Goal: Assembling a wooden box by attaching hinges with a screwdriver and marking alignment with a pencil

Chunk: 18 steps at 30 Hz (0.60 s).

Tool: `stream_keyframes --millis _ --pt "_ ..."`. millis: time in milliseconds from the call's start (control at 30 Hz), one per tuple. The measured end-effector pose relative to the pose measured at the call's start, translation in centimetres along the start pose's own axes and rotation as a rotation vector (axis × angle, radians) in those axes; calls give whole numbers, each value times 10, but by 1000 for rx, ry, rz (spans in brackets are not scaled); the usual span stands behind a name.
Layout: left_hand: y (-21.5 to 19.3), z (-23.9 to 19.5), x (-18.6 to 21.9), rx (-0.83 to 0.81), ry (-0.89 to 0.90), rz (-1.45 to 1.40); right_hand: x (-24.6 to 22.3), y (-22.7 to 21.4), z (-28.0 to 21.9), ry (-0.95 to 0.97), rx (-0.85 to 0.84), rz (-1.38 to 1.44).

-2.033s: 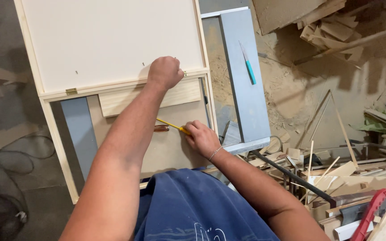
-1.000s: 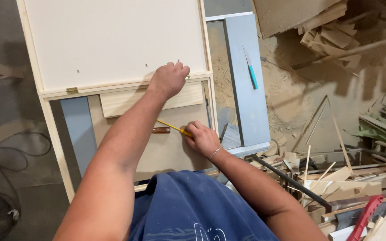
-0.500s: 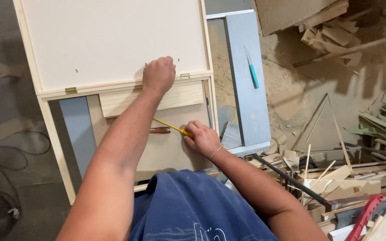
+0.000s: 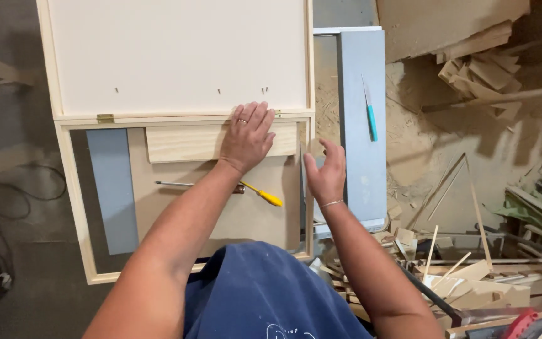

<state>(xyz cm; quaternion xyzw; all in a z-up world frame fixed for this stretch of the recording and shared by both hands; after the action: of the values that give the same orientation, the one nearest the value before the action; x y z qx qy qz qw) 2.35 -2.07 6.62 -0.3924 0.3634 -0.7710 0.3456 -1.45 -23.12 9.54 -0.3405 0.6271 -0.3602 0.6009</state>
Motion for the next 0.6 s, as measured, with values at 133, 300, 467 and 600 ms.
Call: stream_keyframes --millis 133,300,467,600 --pt "4 -3 0 44 35 -1 37 30 24 258 -94 149" --pt "5 -3 -2 58 61 -4 30 43 56 297 -123 267" --pt "5 -4 1 75 67 38 22 52 71 268 -9 479" --pt "3 -3 1 70 66 27 29 61 70 268 27 572"
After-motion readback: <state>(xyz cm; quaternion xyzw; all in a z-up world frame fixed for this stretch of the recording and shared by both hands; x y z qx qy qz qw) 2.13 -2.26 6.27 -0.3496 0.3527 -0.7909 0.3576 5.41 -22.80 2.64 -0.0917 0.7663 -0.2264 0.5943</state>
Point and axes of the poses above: each hand's wrist, its own z-axis towards the middle knuckle, its own y-axis out of the palm, x = y × z, the point moved 6 cm from there along z, towards the middle knuckle, and after that the axes turned 9 degrees about -z, right-handed, at the moved point
